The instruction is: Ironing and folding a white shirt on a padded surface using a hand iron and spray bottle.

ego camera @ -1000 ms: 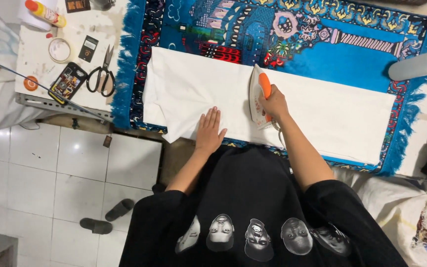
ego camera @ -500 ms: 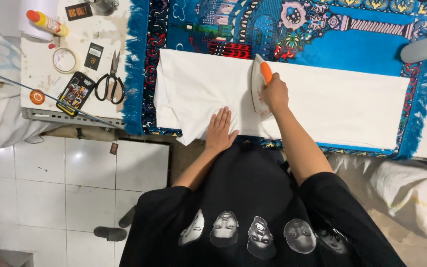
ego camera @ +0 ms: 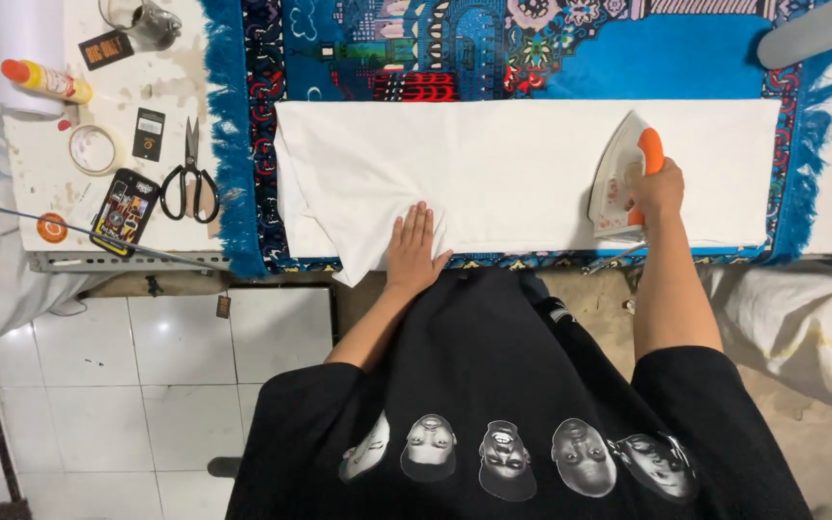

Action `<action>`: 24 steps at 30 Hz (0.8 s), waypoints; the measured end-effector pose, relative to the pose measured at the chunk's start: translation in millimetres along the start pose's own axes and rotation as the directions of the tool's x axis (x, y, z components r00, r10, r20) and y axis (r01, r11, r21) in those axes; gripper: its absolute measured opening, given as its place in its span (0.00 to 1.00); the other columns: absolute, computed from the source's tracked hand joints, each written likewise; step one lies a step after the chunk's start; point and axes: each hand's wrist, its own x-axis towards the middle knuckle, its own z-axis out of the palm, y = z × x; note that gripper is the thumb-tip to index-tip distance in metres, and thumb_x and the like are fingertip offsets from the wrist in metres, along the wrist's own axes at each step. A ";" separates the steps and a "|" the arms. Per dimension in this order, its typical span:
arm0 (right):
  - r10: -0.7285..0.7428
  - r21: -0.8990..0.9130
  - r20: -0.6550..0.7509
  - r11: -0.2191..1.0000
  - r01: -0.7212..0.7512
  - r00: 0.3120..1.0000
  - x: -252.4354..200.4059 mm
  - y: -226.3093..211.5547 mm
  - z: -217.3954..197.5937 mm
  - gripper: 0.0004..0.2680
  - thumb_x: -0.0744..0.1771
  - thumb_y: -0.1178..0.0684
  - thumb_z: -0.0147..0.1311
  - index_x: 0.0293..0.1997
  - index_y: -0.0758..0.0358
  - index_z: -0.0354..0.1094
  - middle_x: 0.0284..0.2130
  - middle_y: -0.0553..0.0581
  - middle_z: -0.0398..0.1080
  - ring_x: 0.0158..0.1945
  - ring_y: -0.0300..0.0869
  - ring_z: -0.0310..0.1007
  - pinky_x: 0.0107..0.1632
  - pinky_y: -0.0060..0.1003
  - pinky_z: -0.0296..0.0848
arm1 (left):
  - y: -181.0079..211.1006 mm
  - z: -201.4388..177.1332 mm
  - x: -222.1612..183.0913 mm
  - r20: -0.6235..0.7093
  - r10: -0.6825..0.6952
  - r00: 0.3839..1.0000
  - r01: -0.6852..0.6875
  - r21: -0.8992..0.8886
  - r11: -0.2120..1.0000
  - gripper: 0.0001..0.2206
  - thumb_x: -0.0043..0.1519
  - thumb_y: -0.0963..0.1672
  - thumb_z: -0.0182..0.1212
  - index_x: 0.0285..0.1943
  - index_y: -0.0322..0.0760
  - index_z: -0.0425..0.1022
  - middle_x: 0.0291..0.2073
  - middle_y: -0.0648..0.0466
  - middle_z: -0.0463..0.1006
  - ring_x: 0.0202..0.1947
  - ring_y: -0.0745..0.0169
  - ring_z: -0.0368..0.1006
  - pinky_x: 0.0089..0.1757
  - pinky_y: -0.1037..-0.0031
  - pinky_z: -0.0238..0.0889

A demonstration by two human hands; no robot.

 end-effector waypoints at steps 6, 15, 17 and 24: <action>-0.011 0.179 0.209 0.984 -0.027 0.978 -75.7 -55.2 9.6 0.14 0.68 0.47 0.51 0.51 0.70 0.68 0.19 0.67 0.70 0.17 0.51 0.74 0.23 0.45 0.73 | 4.9 -13.1 0.4 -0.054 0.185 0.981 -0.187 -0.032 0.982 0.33 0.71 0.51 0.45 0.82 0.34 0.40 0.81 0.44 0.38 0.80 0.50 0.34 0.73 0.54 0.22; -0.090 -0.092 0.353 0.987 0.131 0.931 -169.8 -149.2 40.6 0.19 0.60 0.58 0.66 0.55 0.73 0.65 0.42 0.82 0.73 0.47 0.73 0.76 0.48 0.65 0.78 | -6.0 28.7 14.0 -0.032 0.442 0.896 -0.442 0.011 0.897 0.25 0.71 0.45 0.48 0.80 0.43 0.54 0.77 0.52 0.56 0.77 0.55 0.49 0.71 0.52 0.37; -0.050 -0.113 0.316 0.990 0.090 0.947 -149.7 -117.9 35.6 0.19 0.61 0.57 0.65 0.55 0.72 0.64 0.42 0.82 0.73 0.48 0.74 0.75 0.50 0.66 0.76 | -6.6 23.5 11.5 -0.043 0.450 0.892 -0.449 0.041 0.893 0.25 0.71 0.46 0.49 0.79 0.44 0.54 0.76 0.53 0.57 0.76 0.56 0.50 0.71 0.52 0.39; 0.089 -0.187 -0.003 0.978 -0.088 0.996 -76.5 -3.6 -38.3 0.14 0.65 0.52 0.60 0.53 0.69 0.65 0.38 0.80 0.74 0.46 0.72 0.77 0.47 0.63 0.77 | 5.0 8.9 9.9 -0.120 0.422 0.898 -0.416 0.077 0.906 0.24 0.68 0.45 0.54 0.76 0.44 0.61 0.74 0.55 0.62 0.74 0.57 0.55 0.70 0.52 0.44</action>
